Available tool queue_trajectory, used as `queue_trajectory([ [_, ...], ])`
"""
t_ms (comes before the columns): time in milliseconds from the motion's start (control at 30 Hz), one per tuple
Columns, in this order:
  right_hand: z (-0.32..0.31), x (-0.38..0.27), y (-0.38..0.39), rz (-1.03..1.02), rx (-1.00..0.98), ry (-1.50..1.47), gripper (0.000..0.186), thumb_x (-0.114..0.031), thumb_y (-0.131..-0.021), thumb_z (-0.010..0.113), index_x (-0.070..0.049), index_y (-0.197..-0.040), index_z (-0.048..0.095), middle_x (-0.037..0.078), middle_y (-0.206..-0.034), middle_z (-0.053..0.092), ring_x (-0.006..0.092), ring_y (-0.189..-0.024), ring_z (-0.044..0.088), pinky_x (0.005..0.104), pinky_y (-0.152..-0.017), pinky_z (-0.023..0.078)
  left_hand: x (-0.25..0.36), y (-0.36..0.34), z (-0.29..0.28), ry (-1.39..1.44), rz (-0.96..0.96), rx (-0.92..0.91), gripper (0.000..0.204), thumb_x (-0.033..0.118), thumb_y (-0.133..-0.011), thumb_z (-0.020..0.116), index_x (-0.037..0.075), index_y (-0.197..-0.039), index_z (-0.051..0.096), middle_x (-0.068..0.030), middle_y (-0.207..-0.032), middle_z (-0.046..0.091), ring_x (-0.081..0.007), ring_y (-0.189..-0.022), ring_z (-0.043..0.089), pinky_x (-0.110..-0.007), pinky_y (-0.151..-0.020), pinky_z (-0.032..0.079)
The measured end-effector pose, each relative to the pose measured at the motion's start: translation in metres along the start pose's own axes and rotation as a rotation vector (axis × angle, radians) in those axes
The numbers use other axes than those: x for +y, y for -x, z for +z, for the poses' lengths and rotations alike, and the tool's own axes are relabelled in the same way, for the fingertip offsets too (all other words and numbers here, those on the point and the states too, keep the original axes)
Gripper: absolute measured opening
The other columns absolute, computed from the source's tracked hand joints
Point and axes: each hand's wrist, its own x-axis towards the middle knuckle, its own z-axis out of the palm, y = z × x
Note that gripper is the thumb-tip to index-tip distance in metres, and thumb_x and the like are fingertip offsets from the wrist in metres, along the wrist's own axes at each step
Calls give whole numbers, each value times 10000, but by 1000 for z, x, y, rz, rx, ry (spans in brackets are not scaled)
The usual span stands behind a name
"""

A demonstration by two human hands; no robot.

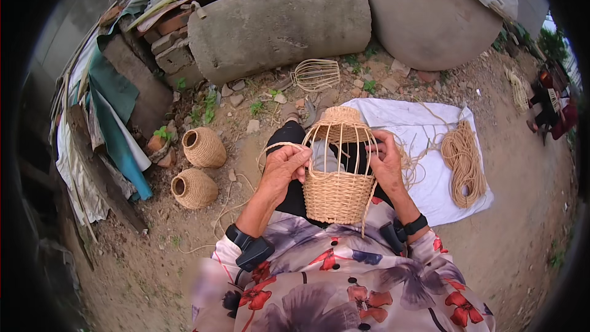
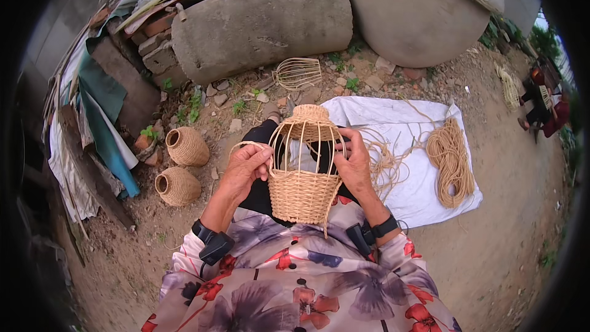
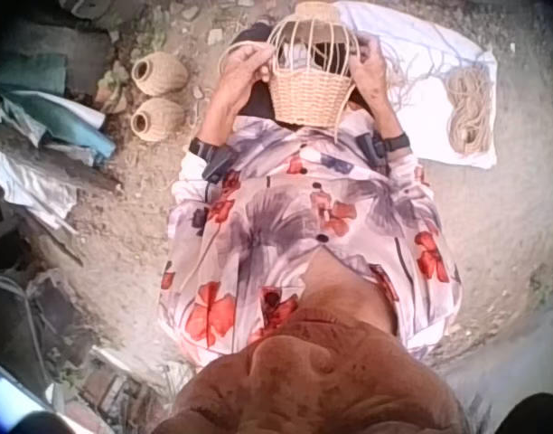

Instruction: Hand-weaving a small wicker or bamboo cage-style basket using natural fiber strips.

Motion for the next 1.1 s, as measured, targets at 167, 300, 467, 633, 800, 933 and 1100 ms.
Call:
queue_trajectory([
  [167,3,-6,2,42,-9,-18,472,77,-768,512,-36,-1225,485,75,-1052,590,156,-916,611,291,-749,519,3,-10,19,-987,651,90,205,157,-847,694,34,-1007,659,-14,-765,638,-120,-606,556,-266,-574,458],
  [300,3,3,-1,30,3,-17,472,77,-772,510,-41,-1229,485,73,-1044,583,157,-906,605,292,-752,518,8,-8,31,-899,359,140,280,80,-840,642,66,-1114,588,-18,-778,620,-91,-623,561,-266,-562,464],
  [467,-1,6,-1,76,-68,-9,505,92,-801,486,-57,-1281,441,46,-1170,535,124,-981,576,255,-813,495,-4,3,-1,-152,190,118,211,58,-871,630,71,-1080,600,17,-711,596,-47,-620,552,-183,-510,446],
  [633,-11,14,-4,98,-43,-161,501,90,-775,509,-54,-1252,466,64,-1158,569,133,-938,588,265,-794,510,-26,16,-52,-657,104,457,123,154,-869,704,43,-861,652,35,-634,558,-52,-527,522,-197,-465,431],
  [800,-15,9,-3,118,-80,-260,518,67,-783,535,-64,-1276,444,48,-1218,525,137,-980,562,271,-824,502,-13,17,-74,-500,43,306,152,174,-905,658,24,-899,682,7,-666,595,-59,-555,556,-219,-489,479],
  [933,-14,12,-4,108,-88,-243,506,58,-791,536,-63,-1272,442,42,-1200,527,135,-972,561,267,-826,499,6,3,-52,136,-28,-28,193,168,-956,599,5,-1055,627,-2,-766,621,-49,-605,577,-204,-528,514],
  [1100,-11,8,-4,128,-102,-288,498,52,-795,541,-66,-1269,444,38,-1200,528,128,-964,561,263,-819,497,3,-17,-27,-50,-12,-132,201,150,-962,587,6,-1095,635,5,-787,606,-65,-629,572,-205,-571,492],
])
